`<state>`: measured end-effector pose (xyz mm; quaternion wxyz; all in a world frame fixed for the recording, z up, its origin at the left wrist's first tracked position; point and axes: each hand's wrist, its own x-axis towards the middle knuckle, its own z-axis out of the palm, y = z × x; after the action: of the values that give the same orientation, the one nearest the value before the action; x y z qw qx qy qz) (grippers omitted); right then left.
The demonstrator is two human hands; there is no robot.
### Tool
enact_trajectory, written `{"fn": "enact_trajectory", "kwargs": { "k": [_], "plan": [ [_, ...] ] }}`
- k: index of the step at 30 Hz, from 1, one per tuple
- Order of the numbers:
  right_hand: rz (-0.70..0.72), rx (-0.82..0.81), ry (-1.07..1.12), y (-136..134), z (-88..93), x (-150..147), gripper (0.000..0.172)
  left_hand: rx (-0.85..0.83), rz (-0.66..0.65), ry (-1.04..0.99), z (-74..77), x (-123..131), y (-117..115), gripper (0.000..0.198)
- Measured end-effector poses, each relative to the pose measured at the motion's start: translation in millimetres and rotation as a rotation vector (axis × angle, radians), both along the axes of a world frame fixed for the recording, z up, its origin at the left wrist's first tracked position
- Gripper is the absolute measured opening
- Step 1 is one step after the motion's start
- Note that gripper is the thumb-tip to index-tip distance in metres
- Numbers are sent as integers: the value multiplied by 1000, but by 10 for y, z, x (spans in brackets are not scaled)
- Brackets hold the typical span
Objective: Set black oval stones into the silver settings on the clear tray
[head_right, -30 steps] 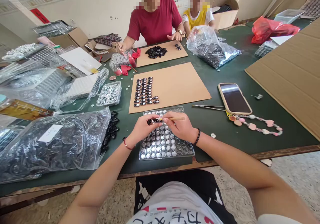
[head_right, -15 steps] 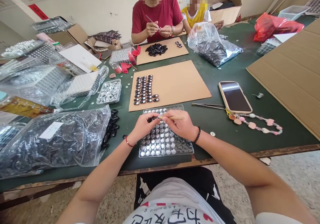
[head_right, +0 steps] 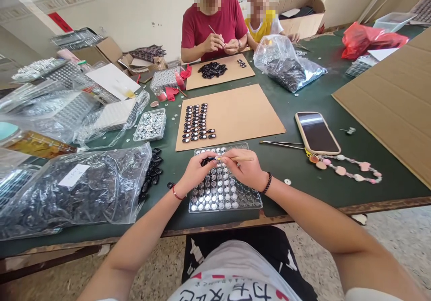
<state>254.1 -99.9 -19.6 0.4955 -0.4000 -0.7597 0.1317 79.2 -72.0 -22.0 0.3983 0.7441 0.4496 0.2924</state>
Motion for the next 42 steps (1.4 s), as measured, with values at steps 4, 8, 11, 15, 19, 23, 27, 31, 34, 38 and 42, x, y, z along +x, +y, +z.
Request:
{"fn": "enact_trajectory", "kwargs": {
  "k": [4,8,11,15,19,23,27,31,34,38,42],
  "plan": [
    [-3,2,-2,1,0,5,14,-17,6,-42,19,7,-10,23],
    [-5,3,-95,3,-34,2,15,-13,-3,-45,41,35,-29,25],
    [-9,3,-138,8,-47,-4,17,-22,0,-38,43,47,-34,25],
    [8,17,-140,10,-37,-10,16,-31,-8,-34,46,38,-31,26],
    [32,26,-147,9,-34,-7,15,-35,-18,-18,49,25,-21,27],
    [43,11,-153,-1,-40,0,16,-47,-15,-11,42,27,-25,28],
    [18,5,-189,-4,-30,-3,16,-24,-23,-7,41,39,-34,27],
    [12,10,-198,1,-23,-10,15,-16,-20,-9,37,43,-34,25],
    [3,17,-200,8,-32,-10,15,-11,-19,-3,30,43,-38,26],
    [-16,13,-182,11,-45,-10,15,12,8,21,29,47,-62,25],
    [-21,40,-147,-3,-45,-10,14,22,3,-6,45,57,-91,25]
  ]
}}
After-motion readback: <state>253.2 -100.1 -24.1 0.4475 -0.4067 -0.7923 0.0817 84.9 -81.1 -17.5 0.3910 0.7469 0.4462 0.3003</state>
